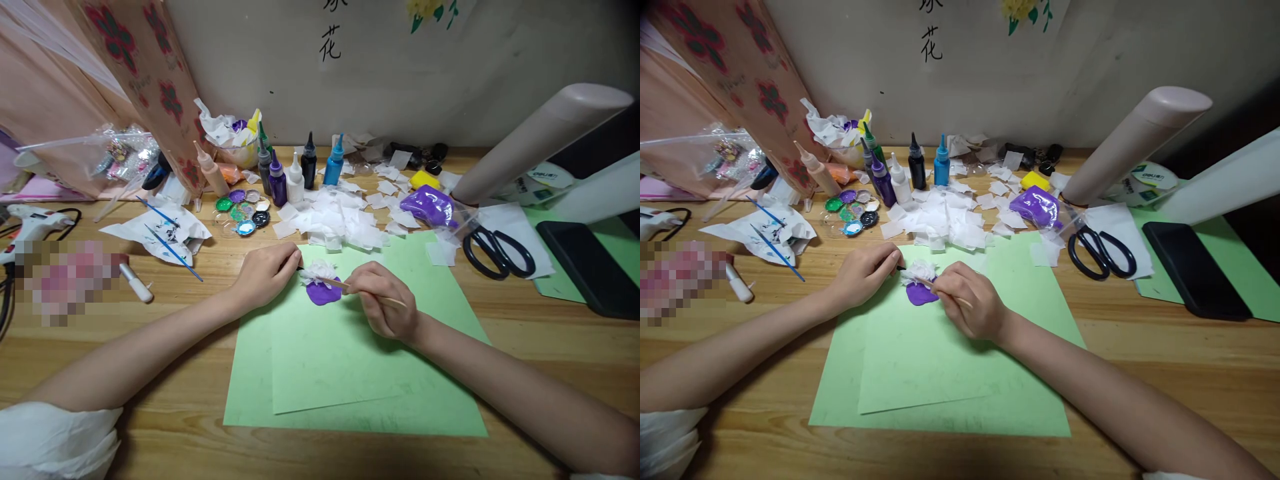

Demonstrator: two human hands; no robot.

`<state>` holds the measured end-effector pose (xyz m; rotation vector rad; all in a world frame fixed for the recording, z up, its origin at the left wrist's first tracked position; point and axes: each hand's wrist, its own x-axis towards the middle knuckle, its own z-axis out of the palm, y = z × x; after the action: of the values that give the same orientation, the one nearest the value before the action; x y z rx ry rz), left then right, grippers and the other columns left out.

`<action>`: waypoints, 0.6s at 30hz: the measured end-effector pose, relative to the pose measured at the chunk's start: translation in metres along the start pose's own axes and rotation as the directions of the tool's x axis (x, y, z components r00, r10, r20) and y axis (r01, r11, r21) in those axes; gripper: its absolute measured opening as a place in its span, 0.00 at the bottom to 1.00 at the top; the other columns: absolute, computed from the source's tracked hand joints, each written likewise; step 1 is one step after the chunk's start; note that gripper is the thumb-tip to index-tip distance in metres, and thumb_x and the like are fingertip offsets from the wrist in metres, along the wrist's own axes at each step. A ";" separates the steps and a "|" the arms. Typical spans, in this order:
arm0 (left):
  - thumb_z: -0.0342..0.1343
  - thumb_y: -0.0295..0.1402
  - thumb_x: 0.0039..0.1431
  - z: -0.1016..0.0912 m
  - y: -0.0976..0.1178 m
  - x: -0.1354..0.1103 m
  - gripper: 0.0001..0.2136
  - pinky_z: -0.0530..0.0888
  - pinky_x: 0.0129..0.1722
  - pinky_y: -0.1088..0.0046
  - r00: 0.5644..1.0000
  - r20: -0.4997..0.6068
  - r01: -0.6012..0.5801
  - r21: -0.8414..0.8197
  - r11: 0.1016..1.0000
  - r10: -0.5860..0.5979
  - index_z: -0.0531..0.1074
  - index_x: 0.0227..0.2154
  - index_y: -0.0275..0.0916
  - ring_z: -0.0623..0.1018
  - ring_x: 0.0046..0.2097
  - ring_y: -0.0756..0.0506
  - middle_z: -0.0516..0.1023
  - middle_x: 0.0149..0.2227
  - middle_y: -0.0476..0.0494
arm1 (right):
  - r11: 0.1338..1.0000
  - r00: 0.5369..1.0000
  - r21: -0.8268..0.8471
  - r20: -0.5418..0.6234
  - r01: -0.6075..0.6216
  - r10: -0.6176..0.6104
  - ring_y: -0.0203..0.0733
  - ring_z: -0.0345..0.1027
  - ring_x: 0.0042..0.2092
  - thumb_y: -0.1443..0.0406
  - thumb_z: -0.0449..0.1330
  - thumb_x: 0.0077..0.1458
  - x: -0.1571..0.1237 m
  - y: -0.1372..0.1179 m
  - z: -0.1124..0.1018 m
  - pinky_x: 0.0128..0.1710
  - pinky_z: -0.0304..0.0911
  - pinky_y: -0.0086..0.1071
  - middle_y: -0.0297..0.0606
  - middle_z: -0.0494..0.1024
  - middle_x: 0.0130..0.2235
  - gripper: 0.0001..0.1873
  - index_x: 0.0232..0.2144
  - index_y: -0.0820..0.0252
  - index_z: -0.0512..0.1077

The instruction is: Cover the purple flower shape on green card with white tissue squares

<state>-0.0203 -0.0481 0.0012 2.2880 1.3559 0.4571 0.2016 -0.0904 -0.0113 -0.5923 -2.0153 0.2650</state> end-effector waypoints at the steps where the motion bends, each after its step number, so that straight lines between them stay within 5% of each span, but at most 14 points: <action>1: 0.41 0.36 0.66 0.000 0.000 0.000 0.15 0.61 0.31 0.73 1.000 0.000 0.001 0.000 1.000 -0.001 0.70 0.30 0.39 0.72 0.30 0.49 0.76 0.28 0.49 | 0.999 0.999 0.031 -0.033 -0.007 0.008 0.41 0.65 0.31 0.72 0.48 0.60 -0.001 0.000 -0.001 0.27 0.67 0.34 0.39 0.73 0.29 0.08 0.40 0.59 0.65; 7: 0.42 0.36 0.65 -0.002 0.000 -0.001 0.13 0.62 0.30 0.73 1.000 -0.023 -0.018 -0.030 0.999 0.017 0.70 0.31 0.39 0.70 0.29 0.49 0.74 0.27 0.49 | 0.971 0.969 0.182 -0.163 -0.154 0.185 0.41 0.67 0.30 0.68 0.48 0.62 -0.007 0.004 0.001 0.29 0.65 0.36 0.36 0.72 0.27 0.09 0.37 0.56 0.68; 11: 0.49 0.36 0.61 -0.004 0.002 -0.003 0.08 0.63 0.32 0.72 0.975 -0.047 -0.218 -0.057 0.974 0.216 0.69 0.33 0.38 0.69 0.31 0.49 0.71 0.28 0.48 | 0.908 0.914 0.277 -0.172 -0.314 0.369 0.38 0.67 0.28 0.66 0.47 0.64 -0.009 0.008 0.003 0.28 0.64 0.35 0.35 0.71 0.29 0.09 0.36 0.57 0.67; 18: 0.51 0.36 0.62 -0.002 0.003 -0.002 0.08 0.63 0.35 0.71 0.937 -0.017 -0.349 -0.012 0.937 0.348 0.72 0.35 0.39 0.70 0.34 0.48 0.71 0.29 0.47 | 0.888 0.916 0.317 -0.115 -0.332 0.384 0.38 0.69 0.30 0.65 0.48 0.64 -0.011 0.008 0.002 0.29 0.66 0.35 0.35 0.70 0.31 0.09 0.37 0.57 0.67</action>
<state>-0.0200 -0.0507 0.0047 2.5245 0.9456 0.5936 0.2064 -0.0884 -0.0241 -0.7700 -1.6457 0.6993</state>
